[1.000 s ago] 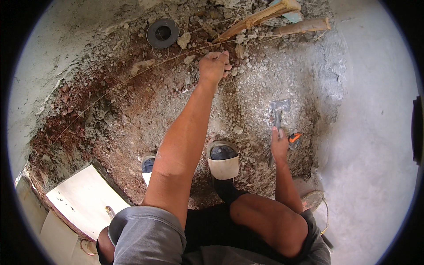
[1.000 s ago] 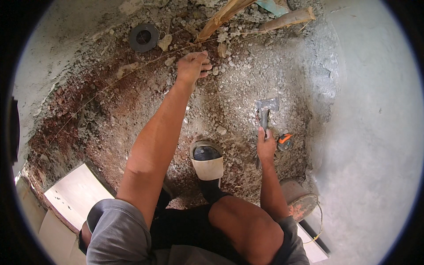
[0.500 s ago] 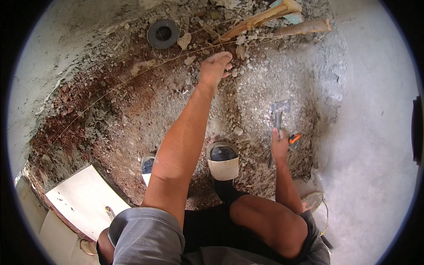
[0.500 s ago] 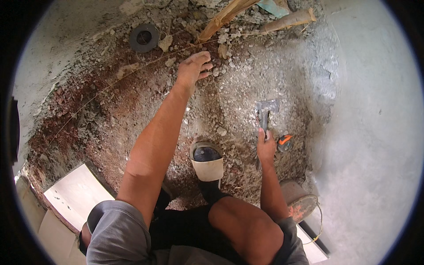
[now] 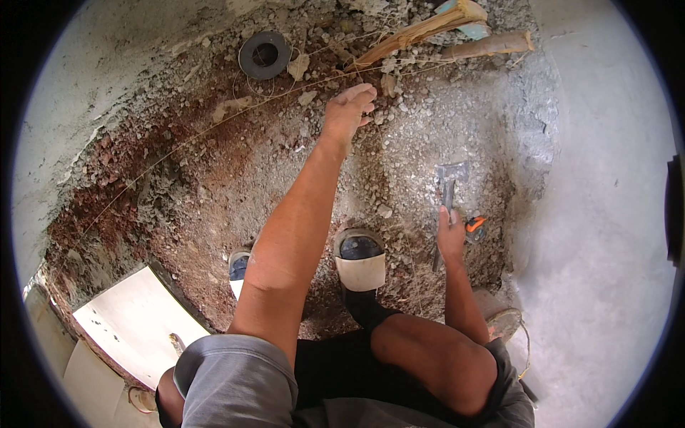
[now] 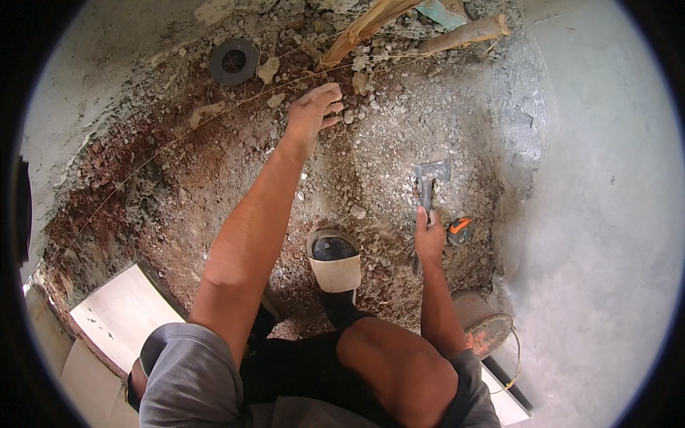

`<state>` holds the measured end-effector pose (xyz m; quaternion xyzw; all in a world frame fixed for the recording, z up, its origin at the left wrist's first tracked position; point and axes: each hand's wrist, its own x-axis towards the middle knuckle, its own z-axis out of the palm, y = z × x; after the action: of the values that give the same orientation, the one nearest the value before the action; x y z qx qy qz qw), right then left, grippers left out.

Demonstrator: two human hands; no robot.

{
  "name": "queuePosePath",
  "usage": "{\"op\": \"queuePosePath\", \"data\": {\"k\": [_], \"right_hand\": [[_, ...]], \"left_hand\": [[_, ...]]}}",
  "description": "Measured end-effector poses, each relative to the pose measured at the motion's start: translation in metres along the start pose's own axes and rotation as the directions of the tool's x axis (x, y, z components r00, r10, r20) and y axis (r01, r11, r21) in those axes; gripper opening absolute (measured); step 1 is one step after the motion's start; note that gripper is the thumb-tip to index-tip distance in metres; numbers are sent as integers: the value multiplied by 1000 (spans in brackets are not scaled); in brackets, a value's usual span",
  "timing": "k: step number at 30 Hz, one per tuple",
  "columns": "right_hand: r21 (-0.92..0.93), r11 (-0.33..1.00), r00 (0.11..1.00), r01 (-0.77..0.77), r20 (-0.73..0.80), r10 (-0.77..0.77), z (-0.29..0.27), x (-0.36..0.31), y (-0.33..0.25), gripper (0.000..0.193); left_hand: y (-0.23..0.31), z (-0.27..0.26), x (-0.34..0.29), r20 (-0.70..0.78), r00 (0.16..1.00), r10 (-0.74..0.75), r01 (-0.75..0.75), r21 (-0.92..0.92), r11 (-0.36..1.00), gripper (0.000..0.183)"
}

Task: The person measures the floor with a tape measure, then uses a hammer to break up debris and level the surface. They also move buckets and a blue cloth to clear the workspace.

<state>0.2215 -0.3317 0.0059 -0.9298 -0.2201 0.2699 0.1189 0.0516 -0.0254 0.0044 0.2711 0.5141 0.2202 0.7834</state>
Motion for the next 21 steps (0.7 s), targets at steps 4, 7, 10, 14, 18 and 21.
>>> {"op": "queuePosePath", "data": {"k": [4,7,10,14,18,21], "right_hand": [[-14,1000,1000,11,-8,-11,1,1,2,47],[-8,1000,1000,2,-1,-2,1,1,1,46],[-4,1000,1000,15,-3,-15,0,0,-1,47],[-20,1000,1000,5,-7,-5,-2,-1,-5,48],[-1,1000,1000,-1,4,1,-2,-2,-6,49],[-9,1000,1000,10,-9,-10,-2,-2,-6,50]], "left_hand": [[3,1,-3,-12,1000,-13,14,23,1000,47],[1,0,-1,4,1000,-3,2,44,999,47],[-2,-2,4,21,1000,12,-14,88,996,47],[-6,-3,8,-2,1000,6,-6,80,997,50],[-3,-2,5,-12,1000,4,-3,35,999,56],[2,-1,0,-15,1000,-5,6,44,999,56]]}}
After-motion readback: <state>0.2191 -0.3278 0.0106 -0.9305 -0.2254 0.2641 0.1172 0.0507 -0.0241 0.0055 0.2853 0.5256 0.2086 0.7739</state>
